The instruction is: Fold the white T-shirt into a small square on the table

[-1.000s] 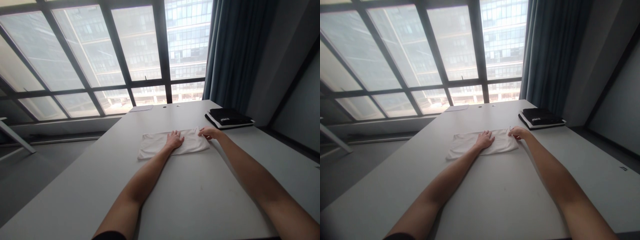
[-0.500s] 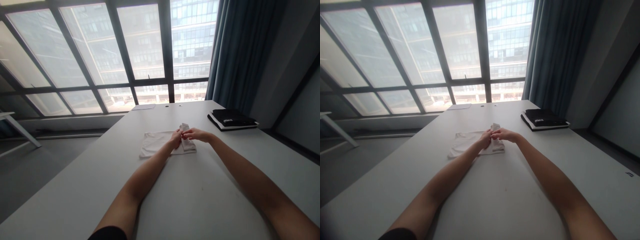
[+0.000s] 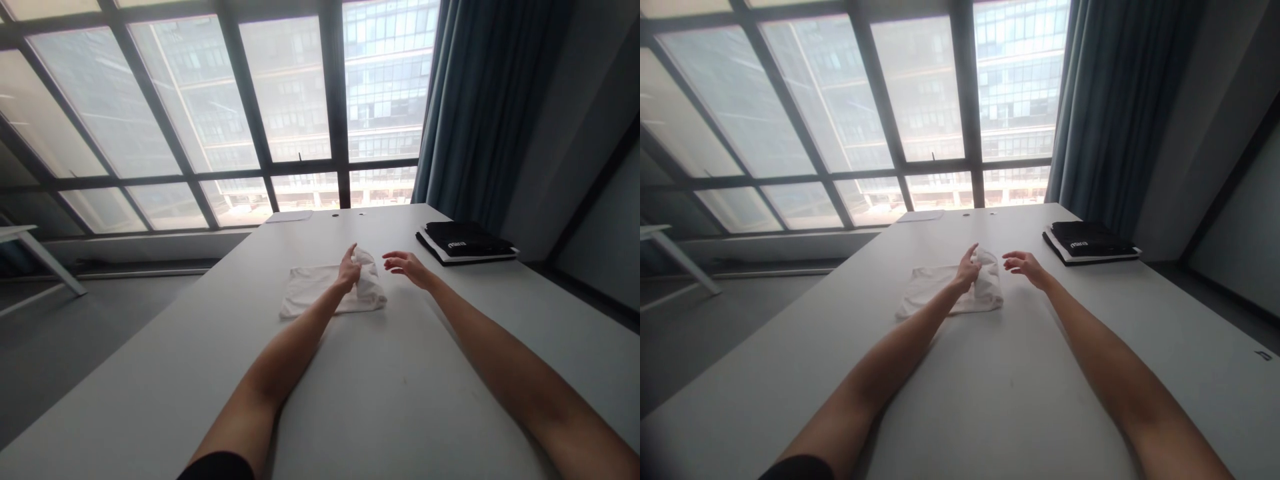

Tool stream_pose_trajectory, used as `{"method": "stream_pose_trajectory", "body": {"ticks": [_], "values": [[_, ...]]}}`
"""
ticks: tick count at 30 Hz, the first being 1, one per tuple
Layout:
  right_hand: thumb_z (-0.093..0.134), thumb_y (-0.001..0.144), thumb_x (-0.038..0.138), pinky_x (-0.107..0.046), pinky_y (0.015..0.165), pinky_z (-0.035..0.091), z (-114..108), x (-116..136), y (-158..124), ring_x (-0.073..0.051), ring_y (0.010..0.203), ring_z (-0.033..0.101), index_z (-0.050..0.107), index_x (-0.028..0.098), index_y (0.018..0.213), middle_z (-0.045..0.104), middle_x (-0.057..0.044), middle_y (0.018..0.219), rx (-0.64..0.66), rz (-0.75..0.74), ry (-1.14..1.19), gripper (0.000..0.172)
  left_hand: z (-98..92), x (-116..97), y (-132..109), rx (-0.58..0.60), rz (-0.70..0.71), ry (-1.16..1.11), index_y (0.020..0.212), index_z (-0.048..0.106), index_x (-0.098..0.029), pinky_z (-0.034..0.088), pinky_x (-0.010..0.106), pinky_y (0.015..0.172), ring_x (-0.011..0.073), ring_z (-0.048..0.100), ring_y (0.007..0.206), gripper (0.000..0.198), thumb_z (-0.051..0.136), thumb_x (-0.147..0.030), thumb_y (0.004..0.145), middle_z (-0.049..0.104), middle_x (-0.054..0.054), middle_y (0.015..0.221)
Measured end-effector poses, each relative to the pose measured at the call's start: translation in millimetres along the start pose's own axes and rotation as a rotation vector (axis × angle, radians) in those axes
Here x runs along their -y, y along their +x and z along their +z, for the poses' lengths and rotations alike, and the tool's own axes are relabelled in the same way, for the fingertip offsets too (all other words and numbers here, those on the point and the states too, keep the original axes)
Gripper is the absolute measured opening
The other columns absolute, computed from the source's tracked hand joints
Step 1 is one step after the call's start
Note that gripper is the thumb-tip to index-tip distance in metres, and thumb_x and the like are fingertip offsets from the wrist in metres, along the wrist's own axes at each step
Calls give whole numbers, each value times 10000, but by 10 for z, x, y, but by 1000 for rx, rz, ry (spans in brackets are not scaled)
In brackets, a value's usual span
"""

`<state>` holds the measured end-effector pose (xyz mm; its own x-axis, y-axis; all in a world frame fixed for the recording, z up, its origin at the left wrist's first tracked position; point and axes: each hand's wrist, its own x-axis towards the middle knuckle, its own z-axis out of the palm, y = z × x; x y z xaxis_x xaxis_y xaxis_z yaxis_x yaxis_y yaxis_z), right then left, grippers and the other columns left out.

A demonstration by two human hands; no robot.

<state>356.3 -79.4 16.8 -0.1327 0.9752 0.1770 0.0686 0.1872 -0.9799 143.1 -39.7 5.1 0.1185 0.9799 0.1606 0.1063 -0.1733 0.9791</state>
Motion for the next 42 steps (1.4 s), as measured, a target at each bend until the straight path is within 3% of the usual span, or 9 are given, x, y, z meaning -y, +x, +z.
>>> {"method": "stream_pose_trajectory", "body": {"ticks": [4, 9, 12, 14, 17, 22, 32, 38, 42], "values": [[632, 864, 447, -440, 882, 549, 363, -26, -21, -261, 1017, 665, 692, 160, 1152, 705, -140, 1132, -93, -283, -251, 411, -277, -261, 94, 5, -15, 57, 1304, 647, -107, 539, 327, 888, 223, 680, 964, 509, 717, -192, 807, 711, 149, 1159], [667, 862, 529, -527, 1149, 366, 1035, -45, -280, -325, 1426, 394, 456, 180, 1500, 465, -179, 1519, 43, -592, -563, 757, -806, -512, 58, 35, -21, 115, 1381, 576, -74, 542, 341, 889, 265, 669, 1041, 668, 772, -223, 760, 661, 186, 1271], [721, 822, 494, -556, 1213, 253, 1295, -132, -386, -354, 1519, 218, 302, 175, 1592, 302, -175, 1631, 172, -599, -744, 933, -1146, -558, -32, 119, -75, 109, 1469, 475, -79, 559, 292, 785, 254, 678, 993, 801, 782, -222, 743, 653, 183, 1277], [690, 840, 369, -566, 1213, 251, 1372, -199, -409, -353, 1526, 204, 274, 175, 1604, 275, -164, 1645, 183, -549, -814, 891, -1353, -546, -100, 170, -126, 83, 1492, 444, -93, 550, 241, 700, 235, 683, 955, 846, 790, -208, 729, 644, 179, 1288], [605, 808, 162, -541, 1212, 274, 1396, -273, -407, -335, 1515, 248, 360, 150, 1568, 305, -164, 1634, 152, -505, -870, 799, -1626, -472, -205, 214, -190, 62, 1509, 426, -119, 532, 201, 646, 219, 681, 944, 891, 818, -215, 714, 621, 178, 1324], [571, 748, 71, -498, 1211, 299, 1405, -296, -422, -318, 1496, 308, 522, 131, 1461, 394, -168, 1589, 231, -537, -921, 717, -1973, -219, -375, 248, -261, 87, 1559, 354, -198, 540, 206, 641, 209, 676, 930, 1019, 876, -268, 687, 613, 149, 1339], [530, 759, 49, -513, 1184, 343, 1419, -170, -503, -307, 1468, 362, 565, 154, 1424, 473, -153, 1540, 307, -613, -941, 674, -2228, -97, -412, 292, -235, 84, 1592, 278, -241, 541, 215, 645, 201, 660, 921, 1126, 899, -272, 654, 572, 138, 1392], [525, 782, 69, -525, 1176, 354, 1413, -164, -507, -314, 1457, 381, 580, 151, 1412, 485, -161, 1528, 338, -622, -951, 638, -2269, -60, -449, 243, -323, 294, 1537, 380, -260, 530, 207, 626, 178, 674, 852, 981, 852, -324, 680, 658, 97, 1257], [521, 802, 80, -500, 1179, 361, 1407, -179, -498, -301, 1457, 388, 575, 153, 1419, 495, -152, 1523, 355, -633, -949, 624, -2242, -90, -428, 129, -200, 639, 1458, 488, -203, 566, 313, 824, 252, 671, 1024, 801, 787, -303, 722, 667, 110, 1238]]}}
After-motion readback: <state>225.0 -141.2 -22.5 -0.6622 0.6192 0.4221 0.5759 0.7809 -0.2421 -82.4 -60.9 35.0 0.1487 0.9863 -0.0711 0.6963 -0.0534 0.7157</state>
